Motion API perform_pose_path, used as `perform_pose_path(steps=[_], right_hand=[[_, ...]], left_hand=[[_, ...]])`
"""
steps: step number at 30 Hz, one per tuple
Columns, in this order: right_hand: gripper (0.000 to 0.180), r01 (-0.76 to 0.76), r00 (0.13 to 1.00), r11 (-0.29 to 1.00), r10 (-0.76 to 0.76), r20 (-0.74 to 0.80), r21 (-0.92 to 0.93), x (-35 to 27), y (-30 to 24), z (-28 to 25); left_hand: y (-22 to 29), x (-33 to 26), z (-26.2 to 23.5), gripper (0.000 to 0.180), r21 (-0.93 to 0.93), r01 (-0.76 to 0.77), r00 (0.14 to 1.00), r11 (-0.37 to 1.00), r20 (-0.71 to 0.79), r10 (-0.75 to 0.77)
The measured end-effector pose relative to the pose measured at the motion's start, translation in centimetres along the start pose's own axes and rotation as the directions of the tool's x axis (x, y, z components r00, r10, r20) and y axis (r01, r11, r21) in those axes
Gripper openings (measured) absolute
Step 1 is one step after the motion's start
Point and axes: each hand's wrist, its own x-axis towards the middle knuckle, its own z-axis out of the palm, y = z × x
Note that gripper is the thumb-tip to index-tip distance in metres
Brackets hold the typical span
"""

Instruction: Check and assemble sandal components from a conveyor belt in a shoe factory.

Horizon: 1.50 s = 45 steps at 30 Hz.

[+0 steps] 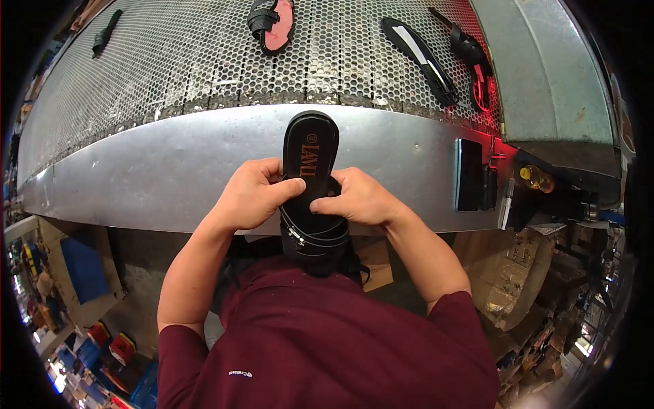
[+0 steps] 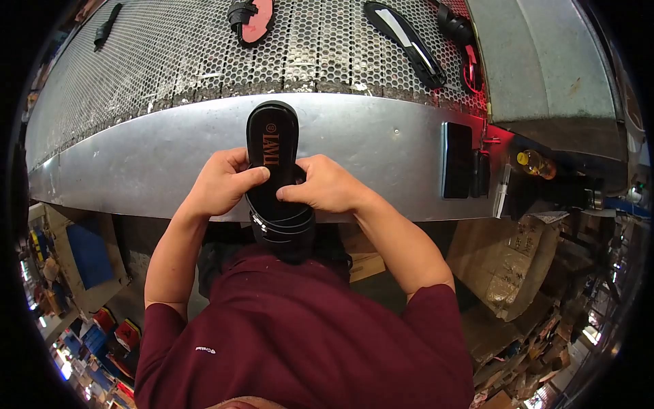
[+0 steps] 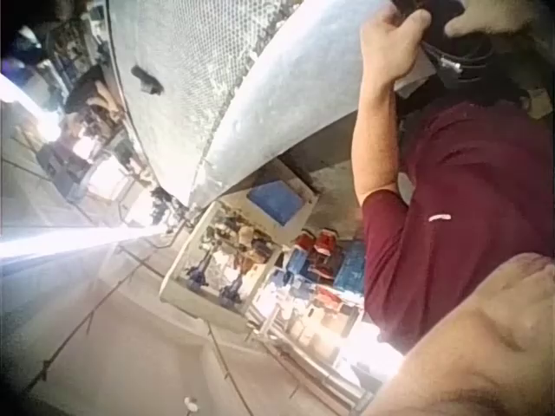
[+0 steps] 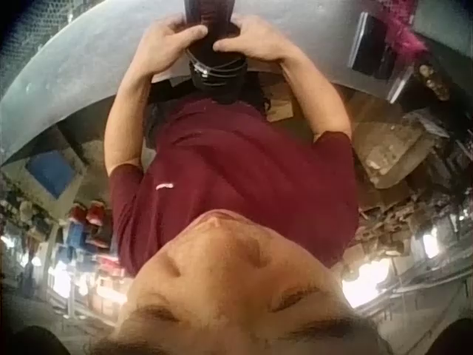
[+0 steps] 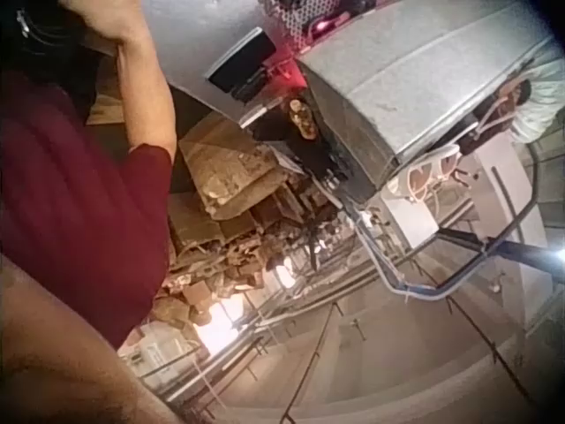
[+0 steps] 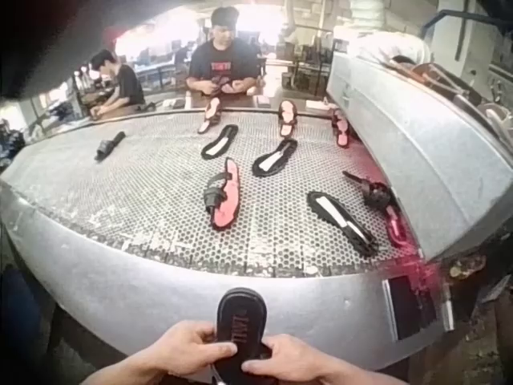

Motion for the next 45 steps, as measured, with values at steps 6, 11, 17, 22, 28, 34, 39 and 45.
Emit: perform_pose_path(steps=[6,11,17,22,28,34,39,45], right_hand=[[0.032,0.025,0.997,0.989,-0.014,-0.074,0.145,-0.5,0.2,-0.5],[0.027,0.033,0.982,0.973,0.011,-0.187,0.23,-1.3,0.0,-0.9],[0.027,0.065,0.972,0.979,-0.018,-0.235,0.193,-0.5,1.6,-0.7],[0.027,0.073,0.969,0.98,-0.025,-0.248,0.186,-0.3,1.7,-0.9],[0.035,0.049,0.978,0.954,0.014,-0.208,0.296,0.4,1.5,-1.6],[0.049,0.267,0.928,0.871,-0.118,-0.353,0.412,-1.3,4.4,-4.6],[0.04,0.29,0.923,0.889,-0.161,-0.349,0.355,-2.2,5.6,-4.8],[0.042,0.33,0.898,0.899,-0.206,-0.389,0.287,-1.3,4.9,-4.9]], left_hand=[[-4.3,-1.3,0.1,0.052,-0.686,-0.008,0.972,0.728,0.165,0.166],[-6.6,-5.9,4.7,0.061,-0.546,0.078,0.979,0.834,0.198,0.038],[-6.7,-4.3,7.3,0.022,-0.524,0.008,0.987,0.852,-0.135,-0.092],[-6.7,-3.9,7.5,0.021,-0.533,-0.035,0.985,0.846,-0.163,-0.063],[-6.0,-3.6,6.2,0.025,-0.665,0.035,0.984,0.746,-0.107,-0.142],[-5.3,-2.4,0.8,0.03,-0.736,-0.207,0.941,0.645,-0.329,-0.073],[-1.6,6.5,-10.4,0.03,-0.652,-0.433,0.844,0.623,-0.535,0.027],[2.8,16.0,-21.1,0.075,-0.479,-0.382,0.665,0.79,-0.736,-0.124]])
